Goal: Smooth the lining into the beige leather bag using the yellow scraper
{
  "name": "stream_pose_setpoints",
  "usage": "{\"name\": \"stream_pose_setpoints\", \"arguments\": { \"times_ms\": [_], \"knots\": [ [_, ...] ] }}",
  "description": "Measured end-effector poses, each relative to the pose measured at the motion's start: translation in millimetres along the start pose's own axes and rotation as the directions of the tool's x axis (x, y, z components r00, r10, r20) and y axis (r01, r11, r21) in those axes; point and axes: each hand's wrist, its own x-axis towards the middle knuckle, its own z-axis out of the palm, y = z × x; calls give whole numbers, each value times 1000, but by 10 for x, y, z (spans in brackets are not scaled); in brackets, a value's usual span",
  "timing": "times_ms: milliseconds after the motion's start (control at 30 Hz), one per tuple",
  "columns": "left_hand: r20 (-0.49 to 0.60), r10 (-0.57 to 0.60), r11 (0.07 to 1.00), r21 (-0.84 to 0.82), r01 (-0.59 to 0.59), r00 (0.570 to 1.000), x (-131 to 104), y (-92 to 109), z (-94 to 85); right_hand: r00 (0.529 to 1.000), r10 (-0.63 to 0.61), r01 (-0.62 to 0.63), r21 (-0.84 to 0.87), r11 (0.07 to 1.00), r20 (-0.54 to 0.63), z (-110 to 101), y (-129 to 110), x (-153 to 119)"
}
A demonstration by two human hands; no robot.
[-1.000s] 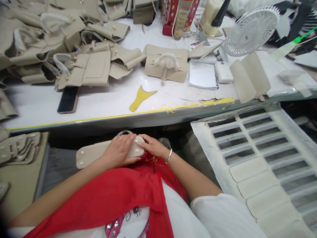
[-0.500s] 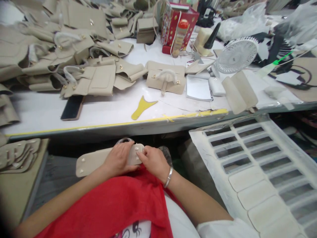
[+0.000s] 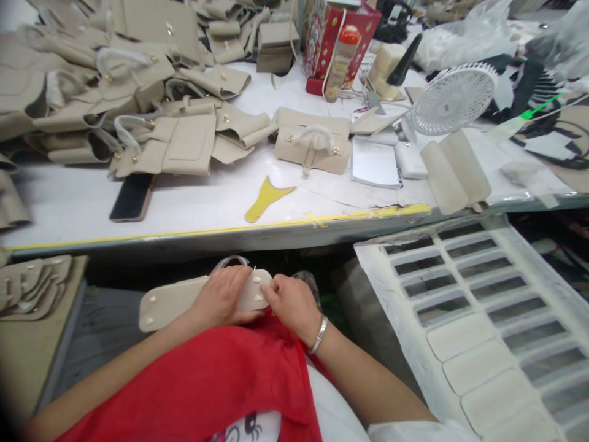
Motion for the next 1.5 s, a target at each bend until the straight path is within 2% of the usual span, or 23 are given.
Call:
{"name": "stream_pose_setpoints", "arguments": {
  "times_ms": [333,467,567,633,733,833,900,967,1033,1133,1233,1300,1367,1500],
  "knots": [
    [60,4,999,41,-7,998,6,2,3,1000,11,-12,41,999,14,2,33,23],
    [32,4,1000,12,-4,999,11,25,27,999,39,-40,64,997,18,32,51,38],
    [5,31,997,-72,-31,1000,-2,2,-26,999,45,-44,95,994,-4,69,82,29],
    [-3,33,989,-143,-34,999,-75,-95,-136,998,57,-55,91,994,-16,78,103,14],
    [-38,-82,986,-147,76,996,-349,-393,-347,996,32,-29,34,999,-82,47,102,4],
    [-20,-250,956,-163,244,968,-740,-737,-447,963,-218,195,-154,969,-158,14,10,47],
    [7,-338,907,-263,328,941,-950,-897,-421,914,-392,343,-317,884,-105,49,-128,117],
    [-3,-398,852,-373,368,917,-1067,-976,-364,888,-460,421,-430,799,15,154,-328,214],
    [-27,-428,815,-444,373,903,-1100,-995,-319,883,-447,457,-487,745,145,314,-570,325],
    [-28,-449,784,-492,378,893,-1082,-997,-310,869,-400,495,-495,714,291,553,-924,494],
    [54,-478,686,-601,410,877,-1082,-1051,-338,837,-362,528,-433,731,409,644,-1119,646],
    [139,-479,586,-685,433,867,-1114,-1126,-358,820,-324,524,-392,756,472,578,-1102,719],
    [185,-464,518,-736,435,866,-1169,-1212,-377,813,-283,502,-365,784,509,424,-973,750],
    [196,-432,513,-749,419,880,-1264,-1311,-419,837,-204,417,-351,838,509,48,-632,677]
  ]
}}
